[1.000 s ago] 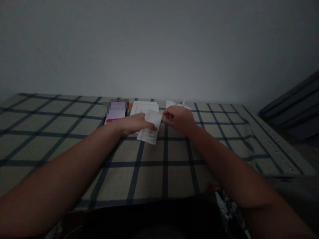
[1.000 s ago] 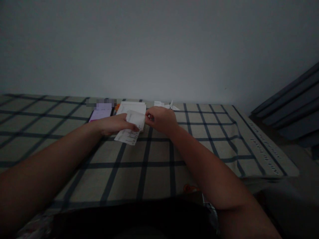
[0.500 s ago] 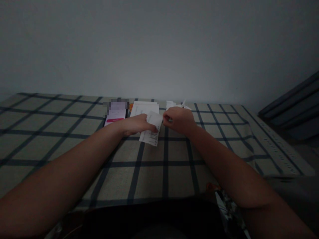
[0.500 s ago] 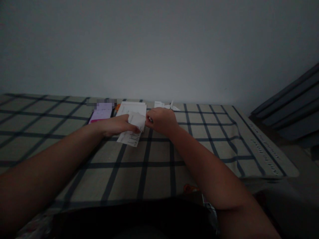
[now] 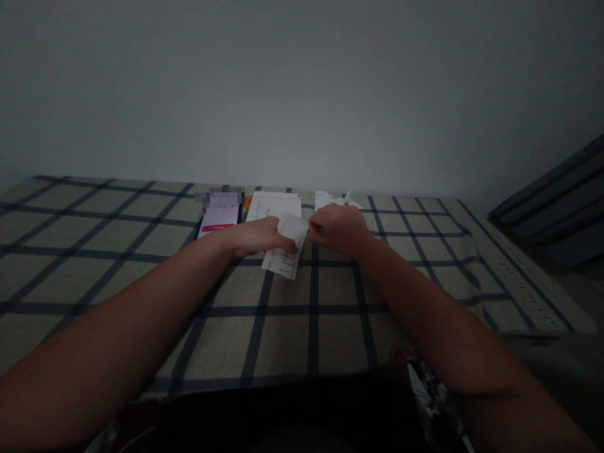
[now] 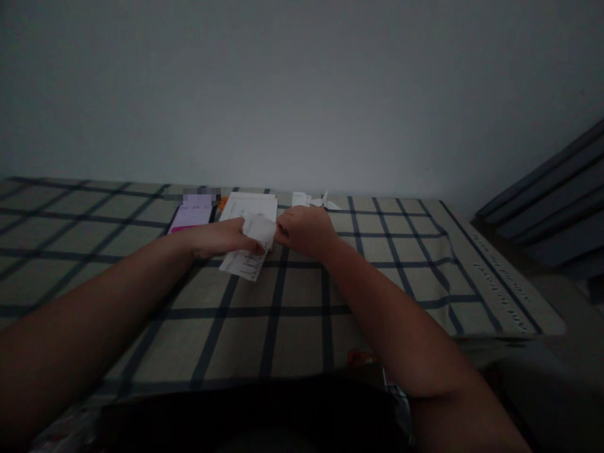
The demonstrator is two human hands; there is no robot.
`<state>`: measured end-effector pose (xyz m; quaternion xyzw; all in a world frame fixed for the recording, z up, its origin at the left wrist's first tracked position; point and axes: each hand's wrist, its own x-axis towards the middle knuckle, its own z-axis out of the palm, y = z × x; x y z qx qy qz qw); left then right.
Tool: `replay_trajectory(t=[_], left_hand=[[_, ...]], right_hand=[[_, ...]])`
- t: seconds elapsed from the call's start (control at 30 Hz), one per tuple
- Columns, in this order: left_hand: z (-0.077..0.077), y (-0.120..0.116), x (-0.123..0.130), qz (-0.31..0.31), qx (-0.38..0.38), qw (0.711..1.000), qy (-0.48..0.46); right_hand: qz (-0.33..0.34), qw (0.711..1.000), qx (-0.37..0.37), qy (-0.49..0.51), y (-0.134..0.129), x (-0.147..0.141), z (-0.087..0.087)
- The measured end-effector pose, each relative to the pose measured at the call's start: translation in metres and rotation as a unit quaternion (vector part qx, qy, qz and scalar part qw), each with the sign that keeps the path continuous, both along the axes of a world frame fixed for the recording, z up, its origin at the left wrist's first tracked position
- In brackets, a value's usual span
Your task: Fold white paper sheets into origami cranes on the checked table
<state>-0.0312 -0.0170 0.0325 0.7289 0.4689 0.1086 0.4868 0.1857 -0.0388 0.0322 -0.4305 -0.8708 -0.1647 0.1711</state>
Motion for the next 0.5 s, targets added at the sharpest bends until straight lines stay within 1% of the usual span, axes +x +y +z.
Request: replay_trajectory(t=[0.13, 0.27, 0.4, 0.5], left_hand=[[0.0002, -0.0009, 0.0001, -0.005, 0.006, 1.000, 0.001], [-0.0021, -0.0016, 0.0000, 0.011, 0.012, 1.000, -0.022], [-0.0041, -0.0026, -0.0001, -0.002, 0.014, 0.999, -0.038], [-0.0042, -0.0035, 0.0001, 0.006, 0.001, 0.999, -0.045]], right_hand=[[0.008, 1.000, -0.009, -0.027, 0.0003, 0.0026, 0.0019], [0.007, 1.000, -0.020, -0.016, 0.0012, 0.0035, 0.0021], [0.021, 0.998, -0.050, -0.023, 0.0022, 0.0045, 0.0037], [0.025, 0.998, -0.057, -0.019, 0.0030, 0.0054, 0.0048]])
